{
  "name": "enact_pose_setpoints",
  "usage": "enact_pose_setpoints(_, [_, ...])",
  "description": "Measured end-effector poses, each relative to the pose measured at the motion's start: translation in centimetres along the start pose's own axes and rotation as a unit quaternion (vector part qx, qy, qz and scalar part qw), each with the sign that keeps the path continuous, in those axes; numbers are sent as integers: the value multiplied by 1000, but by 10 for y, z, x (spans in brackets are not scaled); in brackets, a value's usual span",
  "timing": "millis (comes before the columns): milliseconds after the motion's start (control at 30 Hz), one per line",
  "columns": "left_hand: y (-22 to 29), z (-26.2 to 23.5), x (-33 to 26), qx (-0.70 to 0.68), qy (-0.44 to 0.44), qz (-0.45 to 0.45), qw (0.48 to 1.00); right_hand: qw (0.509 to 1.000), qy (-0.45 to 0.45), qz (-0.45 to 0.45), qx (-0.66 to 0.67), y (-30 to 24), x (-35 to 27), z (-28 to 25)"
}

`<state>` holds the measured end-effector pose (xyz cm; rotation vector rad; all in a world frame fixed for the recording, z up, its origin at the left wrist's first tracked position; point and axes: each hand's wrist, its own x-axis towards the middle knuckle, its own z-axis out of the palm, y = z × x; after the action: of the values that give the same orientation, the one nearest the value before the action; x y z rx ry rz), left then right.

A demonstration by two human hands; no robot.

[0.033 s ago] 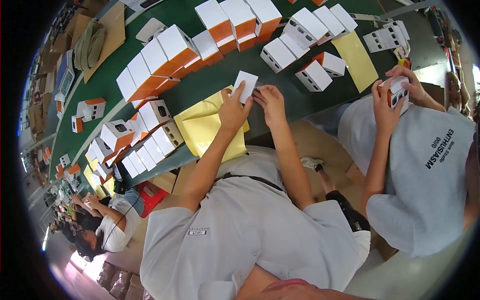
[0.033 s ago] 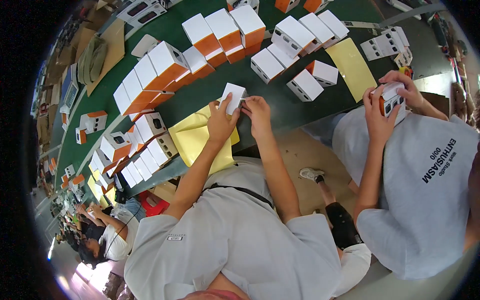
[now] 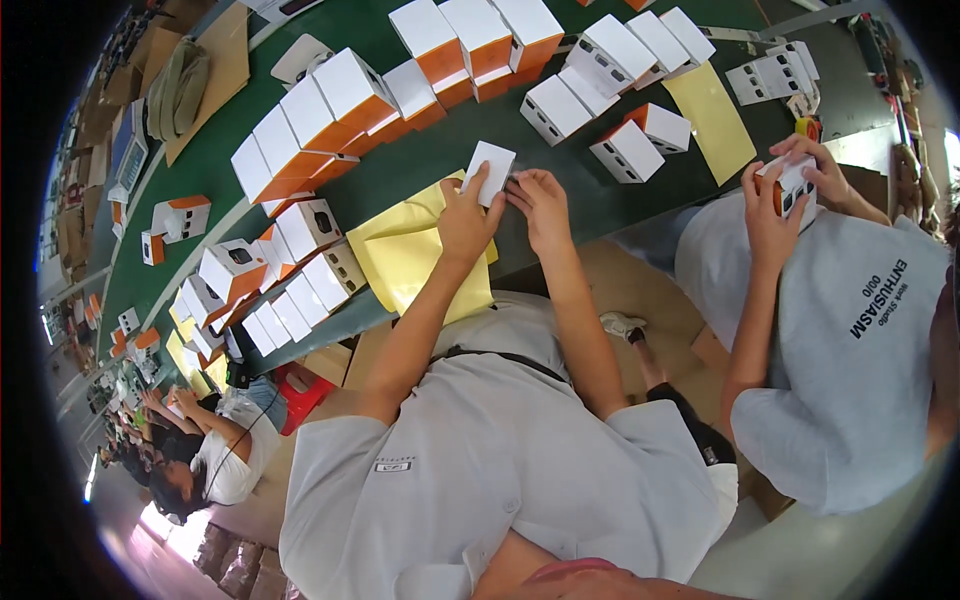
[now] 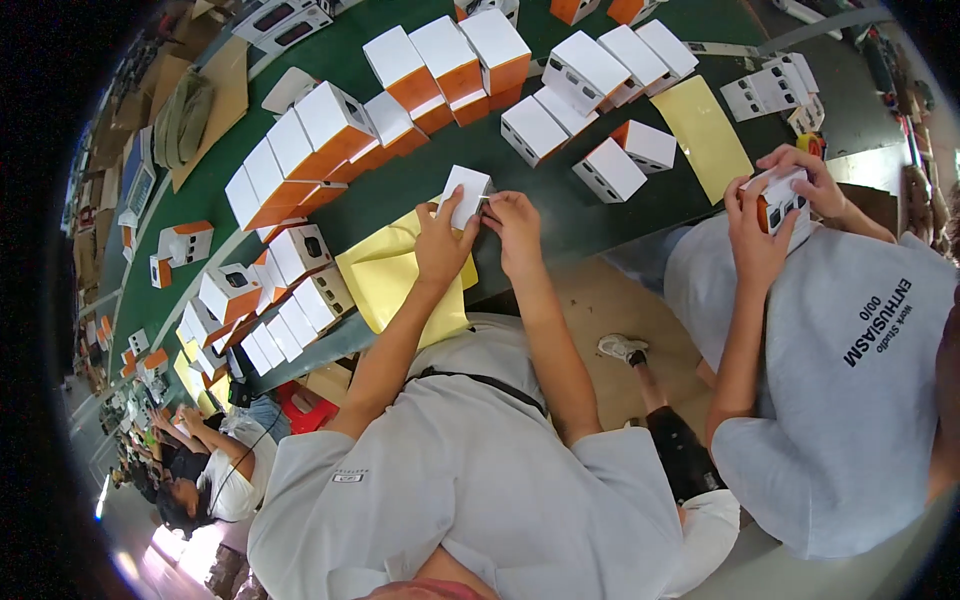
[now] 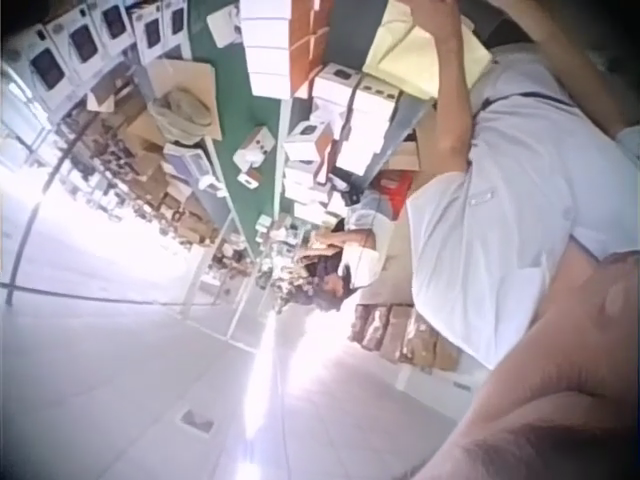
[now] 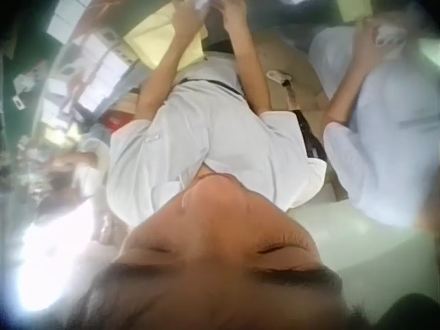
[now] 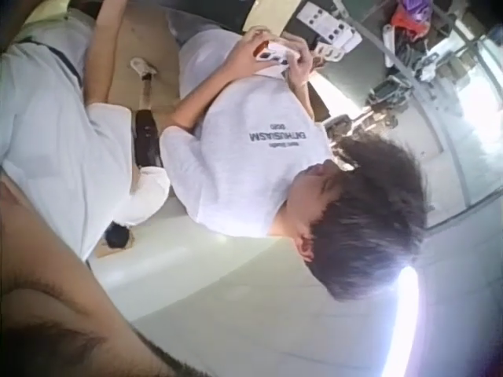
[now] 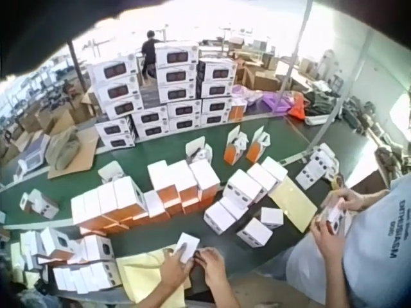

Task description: The person packs products into small white and orange boxes, then seals them with yellow stickers by hand.

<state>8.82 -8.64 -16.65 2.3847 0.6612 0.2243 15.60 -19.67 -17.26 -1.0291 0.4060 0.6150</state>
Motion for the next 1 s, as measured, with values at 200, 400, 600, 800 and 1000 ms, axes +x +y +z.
enact_pose_setpoints(200, [-1,-3,1,2,-23,-8,1000,1000,-14,5,-22,4,-3,3])
enact_pose_setpoints(400, [-2,-3,3,104,-1,63,993,999,-2,0,-46,10,5,4])
enact_pose_setpoints(600, [-3,4,3,161,28,89,983,998,38,0,-53,14,5,4])
enact_pose_setpoints(800, [-2,5,5,174,12,76,982,997,45,-10,-69,18,9,5])
enact_pose_setpoints(1000, [1,2,5,161,3,73,984,991,58,-10,-120,19,16,4])
